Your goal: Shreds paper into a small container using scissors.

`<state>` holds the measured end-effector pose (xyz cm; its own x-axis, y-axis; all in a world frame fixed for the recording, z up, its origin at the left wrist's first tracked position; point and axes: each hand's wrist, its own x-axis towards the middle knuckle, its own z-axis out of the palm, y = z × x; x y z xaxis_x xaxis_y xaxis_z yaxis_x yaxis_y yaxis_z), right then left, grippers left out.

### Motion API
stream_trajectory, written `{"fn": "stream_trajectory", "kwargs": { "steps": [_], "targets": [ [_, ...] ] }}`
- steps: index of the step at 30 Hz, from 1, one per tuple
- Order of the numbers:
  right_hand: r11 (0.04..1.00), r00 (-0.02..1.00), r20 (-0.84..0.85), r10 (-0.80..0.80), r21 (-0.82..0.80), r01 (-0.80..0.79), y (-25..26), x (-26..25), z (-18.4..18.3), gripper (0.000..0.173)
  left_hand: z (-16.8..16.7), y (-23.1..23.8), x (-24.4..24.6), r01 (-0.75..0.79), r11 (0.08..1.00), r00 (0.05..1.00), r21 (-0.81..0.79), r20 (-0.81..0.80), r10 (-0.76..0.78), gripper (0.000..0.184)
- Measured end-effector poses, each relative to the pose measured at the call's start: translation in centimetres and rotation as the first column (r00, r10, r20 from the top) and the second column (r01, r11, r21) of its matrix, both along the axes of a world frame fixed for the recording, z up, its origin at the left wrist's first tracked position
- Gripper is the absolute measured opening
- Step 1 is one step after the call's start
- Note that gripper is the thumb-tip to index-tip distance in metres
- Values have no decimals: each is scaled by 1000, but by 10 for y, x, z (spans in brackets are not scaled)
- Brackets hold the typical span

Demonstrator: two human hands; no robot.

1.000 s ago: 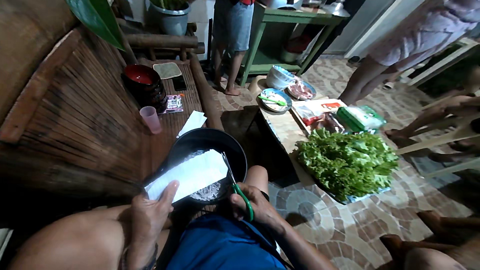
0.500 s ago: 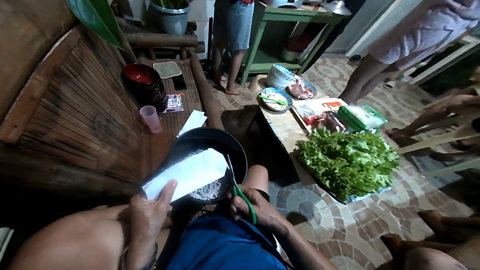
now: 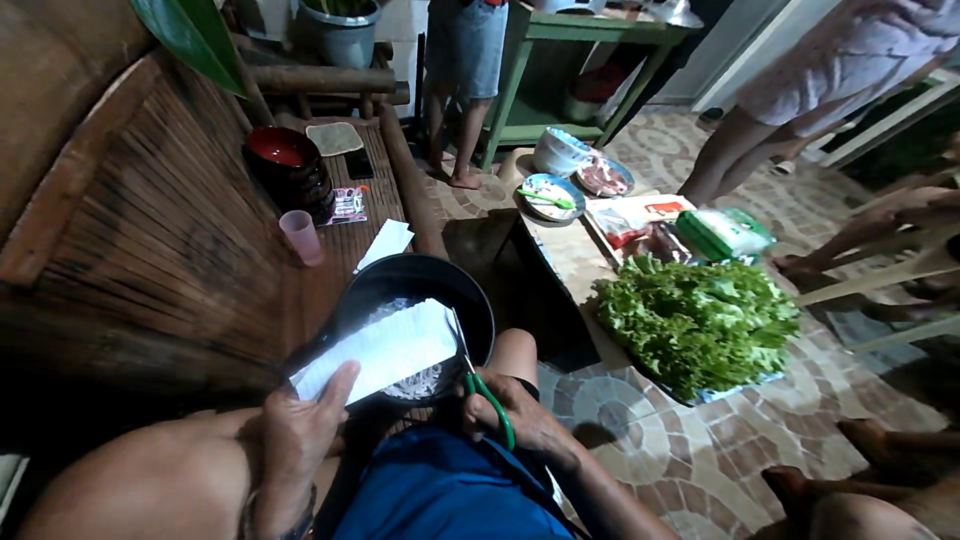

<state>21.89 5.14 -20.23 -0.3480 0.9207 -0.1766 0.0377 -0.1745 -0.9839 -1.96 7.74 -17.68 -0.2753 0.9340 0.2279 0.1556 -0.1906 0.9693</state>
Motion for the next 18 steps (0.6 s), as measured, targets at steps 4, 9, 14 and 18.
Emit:
{"fn": "stream_trajectory", "kwargs": {
  "steps": [4, 9, 14, 18],
  "targets": [
    [998, 998, 22, -52, 24, 51, -4, -3, 1, 43, -2, 1, -1, 20, 1000, 1000, 16, 10, -20, 11],
    [996, 996, 22, -81, 32, 81, -4, -5, -1, 35, -4, 1, -2, 21, 999, 1000, 37, 2, -21, 10],
    [995, 995, -19, -96, -16, 96, -3, -4, -5, 26, -4, 2, -2, 24, 999, 1000, 33, -5, -24, 9],
    [997, 997, 27, -66, -34, 67, -1, -5, 1, 31, -3, 1, -1, 30, 1000, 1000, 7, -6, -30, 10]
  ]
}}
